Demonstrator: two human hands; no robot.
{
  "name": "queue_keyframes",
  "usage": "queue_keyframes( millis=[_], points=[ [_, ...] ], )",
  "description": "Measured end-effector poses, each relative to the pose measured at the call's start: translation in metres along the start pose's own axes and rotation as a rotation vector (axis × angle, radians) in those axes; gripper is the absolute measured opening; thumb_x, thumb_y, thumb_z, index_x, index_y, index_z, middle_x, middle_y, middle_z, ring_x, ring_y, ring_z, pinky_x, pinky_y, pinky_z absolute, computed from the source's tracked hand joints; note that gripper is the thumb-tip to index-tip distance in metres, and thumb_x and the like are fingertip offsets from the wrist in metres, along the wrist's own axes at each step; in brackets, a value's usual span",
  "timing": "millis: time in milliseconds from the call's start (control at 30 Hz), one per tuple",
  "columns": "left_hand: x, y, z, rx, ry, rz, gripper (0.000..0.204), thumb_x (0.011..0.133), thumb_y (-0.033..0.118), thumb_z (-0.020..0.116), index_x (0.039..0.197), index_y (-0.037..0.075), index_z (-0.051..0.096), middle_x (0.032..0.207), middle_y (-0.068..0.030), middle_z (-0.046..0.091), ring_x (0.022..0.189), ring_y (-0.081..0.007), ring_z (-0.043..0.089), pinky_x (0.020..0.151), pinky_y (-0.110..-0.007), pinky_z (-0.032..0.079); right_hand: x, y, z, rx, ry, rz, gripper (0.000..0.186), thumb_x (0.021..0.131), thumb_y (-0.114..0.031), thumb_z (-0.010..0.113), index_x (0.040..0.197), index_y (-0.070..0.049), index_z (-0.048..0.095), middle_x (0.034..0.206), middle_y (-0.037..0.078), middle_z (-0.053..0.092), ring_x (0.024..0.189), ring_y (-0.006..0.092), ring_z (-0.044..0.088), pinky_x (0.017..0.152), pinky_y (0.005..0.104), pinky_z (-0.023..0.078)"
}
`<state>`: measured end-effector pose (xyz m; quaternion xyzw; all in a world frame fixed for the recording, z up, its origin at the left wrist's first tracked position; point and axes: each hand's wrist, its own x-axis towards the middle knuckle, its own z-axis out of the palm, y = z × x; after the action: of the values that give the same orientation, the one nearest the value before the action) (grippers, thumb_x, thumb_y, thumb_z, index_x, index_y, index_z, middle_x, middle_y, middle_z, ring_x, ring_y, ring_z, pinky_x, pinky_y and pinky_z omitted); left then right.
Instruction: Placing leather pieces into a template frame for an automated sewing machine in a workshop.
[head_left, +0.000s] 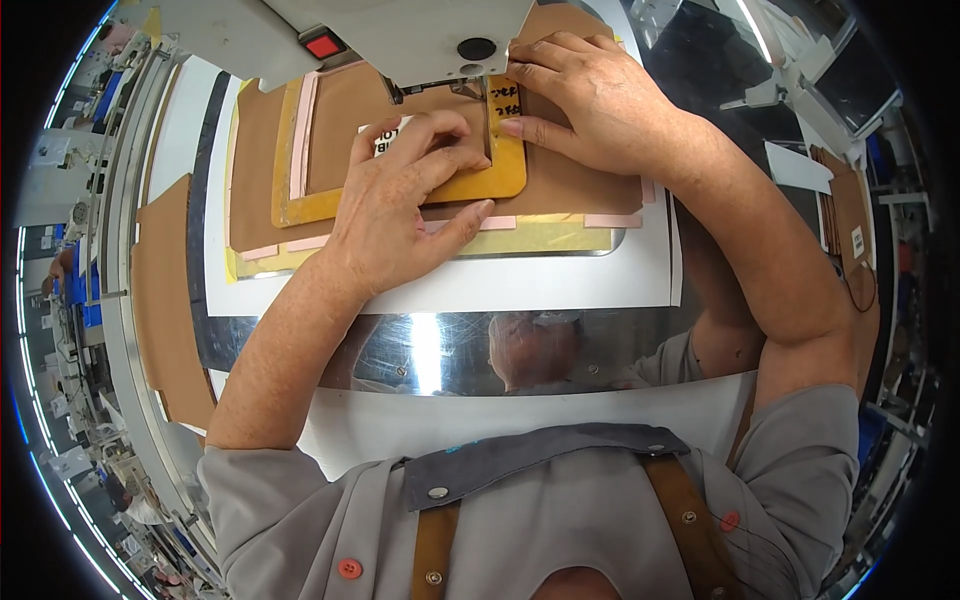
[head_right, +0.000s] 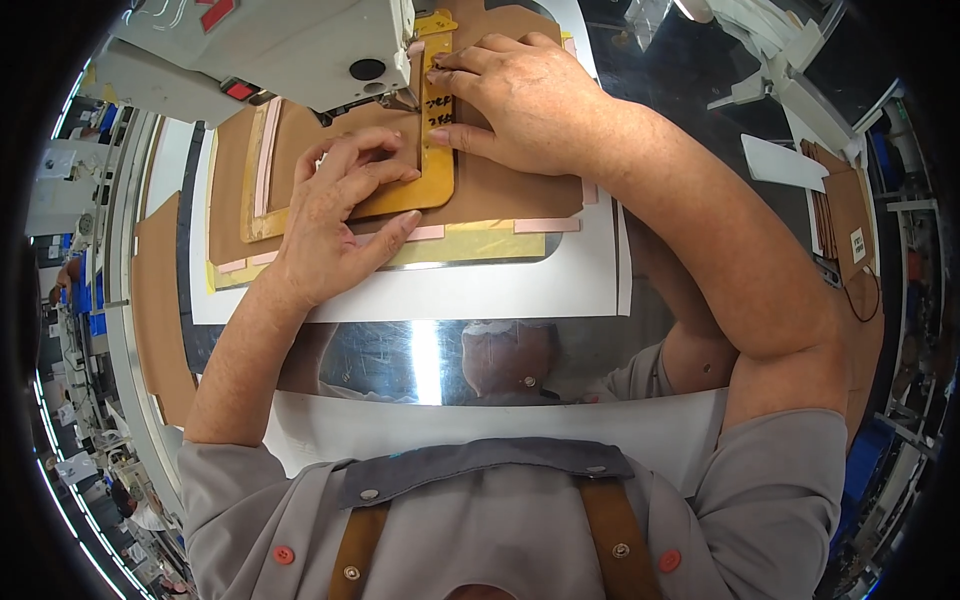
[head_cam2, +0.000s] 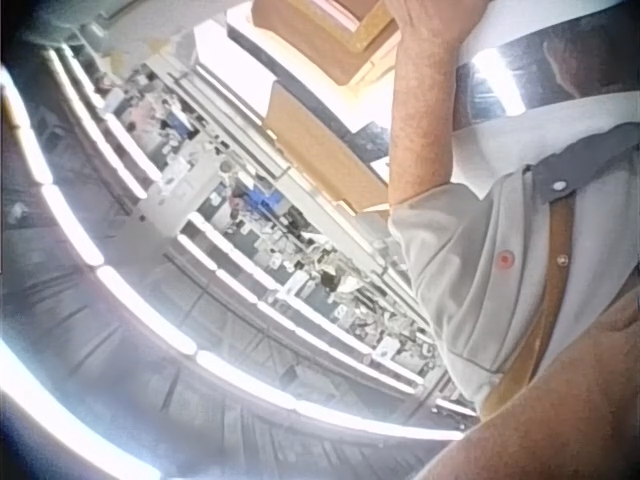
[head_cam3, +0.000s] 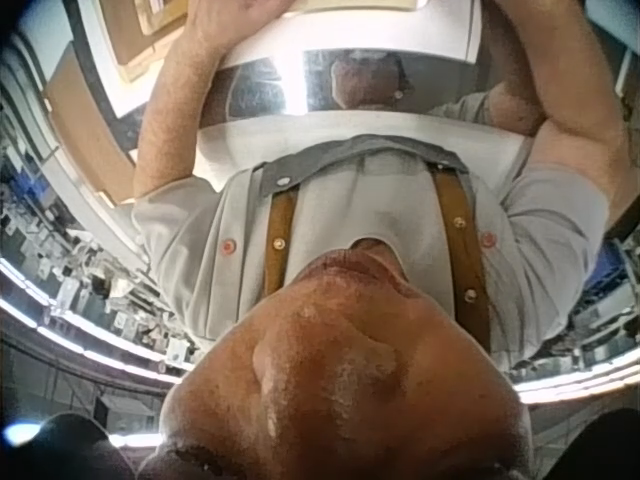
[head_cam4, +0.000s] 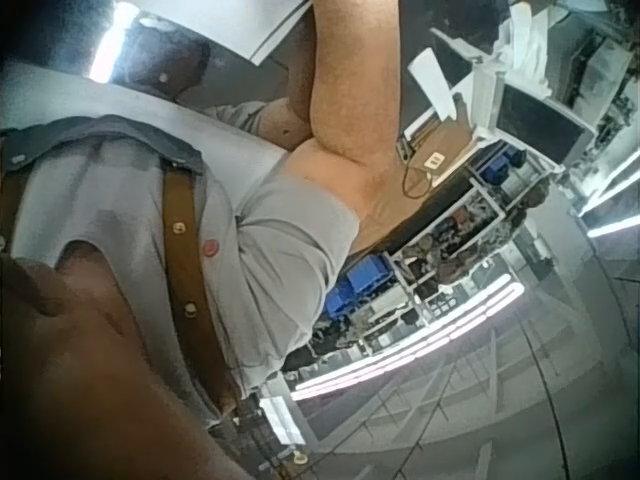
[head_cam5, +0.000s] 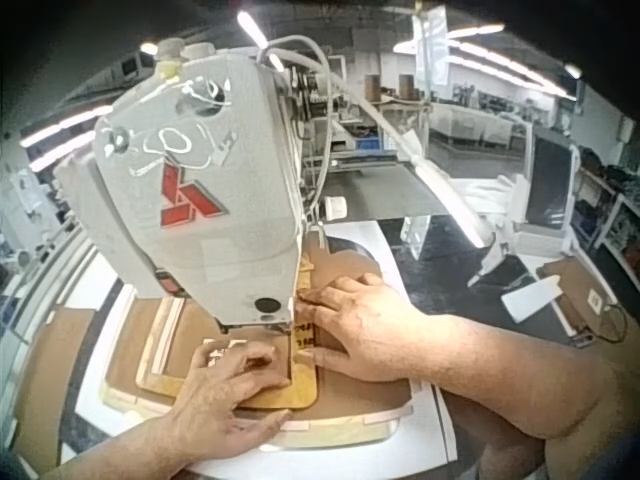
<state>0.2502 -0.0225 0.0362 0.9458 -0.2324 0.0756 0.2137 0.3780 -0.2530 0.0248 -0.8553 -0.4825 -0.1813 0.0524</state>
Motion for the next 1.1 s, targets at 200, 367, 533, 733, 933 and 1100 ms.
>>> queue_keyframes(
  millis=[200, 367, 533, 733, 933, 1100],
  points=[
    [0.0, -0.002, -0.002, 0.047, -0.006, -0.035, 0.042, 0.084, 0.029, 0.076, 0.123, 0.013, 0.071, 0.133, -0.0044, 0.059, 0.128, -0.0222, 0.055, 0.122, -0.05, 0.017, 0.008, 0.005, 0.005, -0.036, 0.005, 0.005, 0.061, 0.098, -0.059, 0.055, 0.134, -0.01, 0.066, 0.132, 0.01, 0.066, 0.125, 0.0255, 0.06, 0.109, 0.0447, 0.044],
    [0.004, -0.007, 0.001, 0.032, -0.006, -0.055, 0.046, 0.084, 0.029, 0.076, 0.126, 0.014, 0.069, 0.134, -0.005, 0.058, 0.13, -0.0225, 0.054, 0.122, -0.051, 0.015, 0.012, 0.009, 0.007, -0.052, -0.014, 0.048, 0.062, 0.098, -0.06, 0.055, 0.135, -0.011, 0.065, 0.134, 0.01, 0.065, 0.128, 0.0245, 0.059, 0.111, 0.0438, 0.043],
    [0.005, -0.009, 0.003, 0.085, 0.035, -0.044, 0.047, 0.085, 0.029, 0.074, 0.129, 0.014, 0.069, 0.135, -0.0048, 0.062, 0.131, -0.0214, 0.054, 0.121, -0.049, 0.017, 0.016, 0.013, 0.012, -0.058, -0.063, 0.098, 0.062, 0.099, -0.061, 0.053, 0.138, -0.014, 0.063, 0.136, 0.009, 0.063, 0.13, 0.0231, 0.058, 0.112, 0.0432, 0.043],
    [0.011, -0.024, 0.003, -0.009, 0.086, -0.068, 0.047, 0.085, 0.032, 0.073, 0.126, 0.01, 0.07, 0.127, -0.0066, 0.069, 0.128, -0.02, 0.059, 0.12, -0.049, 0.019, 0.026, 0.026, -0.004, 0.13, -0.086, 0.019, 0.059, 0.098, -0.047, 0.056, 0.134, -0.001, 0.061, 0.131, 0.019, 0.063, 0.123, 0.0332, 0.058, 0.106, 0.0466, 0.042],
    [0.02, -0.033, 0.0, -0.1, 0.072, -0.171, 0.043, 0.084, 0.028, 0.075, 0.119, 0.004, 0.073, 0.121, -0.0131, 0.072, 0.12, -0.0247, 0.064, 0.107, -0.039, 0.045, 0.032, 0.027, -0.001, 0.153, -0.155, 0.076, 0.063, 0.1, -0.05, 0.052, 0.139, 0.0, 0.058, 0.137, 0.02, 0.061, 0.129, 0.0336, 0.055, 0.11, 0.0466, 0.039],
    [0.023, -0.046, 0.005, -0.258, 0.182, -0.145, 0.037, 0.084, 0.022, 0.075, 0.115, 0.002, 0.075, 0.111, -0.0158, 0.073, 0.103, -0.0259, 0.07, 0.097, -0.037, 0.054, 0.035, 0.029, 0.006, 0.146, -0.146, 0.098, 0.061, 0.101, -0.048, 0.051, 0.139, -0.001, 0.058, 0.138, 0.02, 0.06, 0.13, 0.0335, 0.055, 0.111, 0.0466, 0.039]
  ],
)
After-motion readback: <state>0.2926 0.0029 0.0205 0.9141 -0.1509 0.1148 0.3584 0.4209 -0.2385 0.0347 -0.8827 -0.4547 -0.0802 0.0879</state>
